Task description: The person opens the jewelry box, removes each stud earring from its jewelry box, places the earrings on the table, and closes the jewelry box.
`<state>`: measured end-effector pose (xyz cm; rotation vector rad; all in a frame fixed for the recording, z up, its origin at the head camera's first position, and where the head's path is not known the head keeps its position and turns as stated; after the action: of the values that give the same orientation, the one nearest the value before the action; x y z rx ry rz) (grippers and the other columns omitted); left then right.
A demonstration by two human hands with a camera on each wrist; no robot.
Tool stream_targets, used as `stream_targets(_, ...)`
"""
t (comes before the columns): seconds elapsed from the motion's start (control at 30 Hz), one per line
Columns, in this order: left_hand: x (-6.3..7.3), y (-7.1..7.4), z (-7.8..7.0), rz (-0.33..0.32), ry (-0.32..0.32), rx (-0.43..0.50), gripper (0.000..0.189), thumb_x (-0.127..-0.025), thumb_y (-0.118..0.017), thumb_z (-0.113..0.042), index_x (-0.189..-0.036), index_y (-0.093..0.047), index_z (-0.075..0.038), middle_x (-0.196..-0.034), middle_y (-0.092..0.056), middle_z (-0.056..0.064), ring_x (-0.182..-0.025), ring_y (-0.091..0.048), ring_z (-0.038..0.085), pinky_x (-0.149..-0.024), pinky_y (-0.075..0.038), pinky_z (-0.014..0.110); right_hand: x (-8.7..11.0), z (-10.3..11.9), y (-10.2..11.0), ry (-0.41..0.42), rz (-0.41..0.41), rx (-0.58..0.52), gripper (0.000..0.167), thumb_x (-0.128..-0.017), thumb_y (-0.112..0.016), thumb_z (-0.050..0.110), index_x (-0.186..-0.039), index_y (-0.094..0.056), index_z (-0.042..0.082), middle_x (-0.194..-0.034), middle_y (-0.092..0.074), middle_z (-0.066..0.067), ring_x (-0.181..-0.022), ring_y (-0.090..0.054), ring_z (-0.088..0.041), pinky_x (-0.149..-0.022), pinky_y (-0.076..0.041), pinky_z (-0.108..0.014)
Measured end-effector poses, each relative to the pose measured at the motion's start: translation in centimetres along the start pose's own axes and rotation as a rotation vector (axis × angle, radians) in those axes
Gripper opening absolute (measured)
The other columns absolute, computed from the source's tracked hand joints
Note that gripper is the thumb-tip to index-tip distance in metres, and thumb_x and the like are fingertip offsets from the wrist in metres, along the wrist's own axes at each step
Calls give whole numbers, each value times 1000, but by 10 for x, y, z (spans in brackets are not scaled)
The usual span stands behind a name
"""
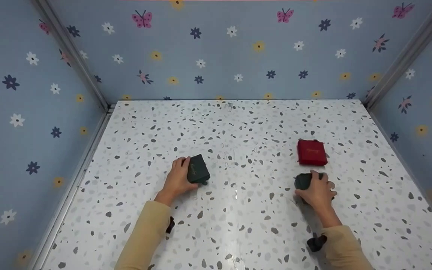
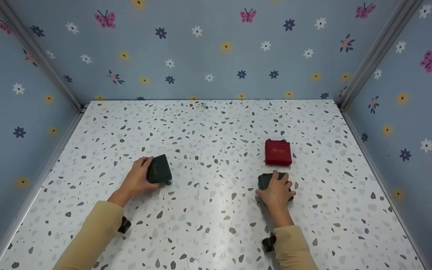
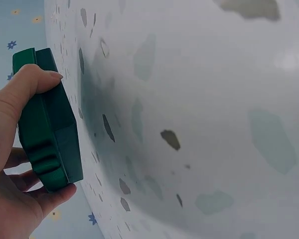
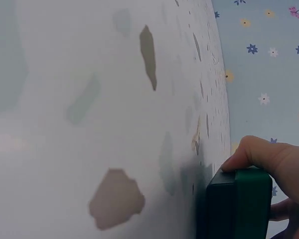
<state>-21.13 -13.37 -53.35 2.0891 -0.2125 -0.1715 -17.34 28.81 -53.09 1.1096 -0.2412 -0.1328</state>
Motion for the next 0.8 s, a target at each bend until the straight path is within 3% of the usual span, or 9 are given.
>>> stream_targets(0.8, -6, 10, 35, -54, 115, -36, 95, -60, -77, -29, -133, -29, 7, -127, -31, 25, -116, -29, 35, -93, -33, 45, 16, 47, -23, 263, -23, 64, 85, -59, -74, 32, -130, -37, 4, -130, -26, -30, -108, -32, -48, -75, -26, -68)
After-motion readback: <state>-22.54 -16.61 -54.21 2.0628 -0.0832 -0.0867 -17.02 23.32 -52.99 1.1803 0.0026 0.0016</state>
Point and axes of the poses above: each hand's wrist, its own x-axis away from the middle knuckle, its own y-axis out of the back of the hand, z = x × y, the point moved 1 cm from there along -x, towards the middle knuckle
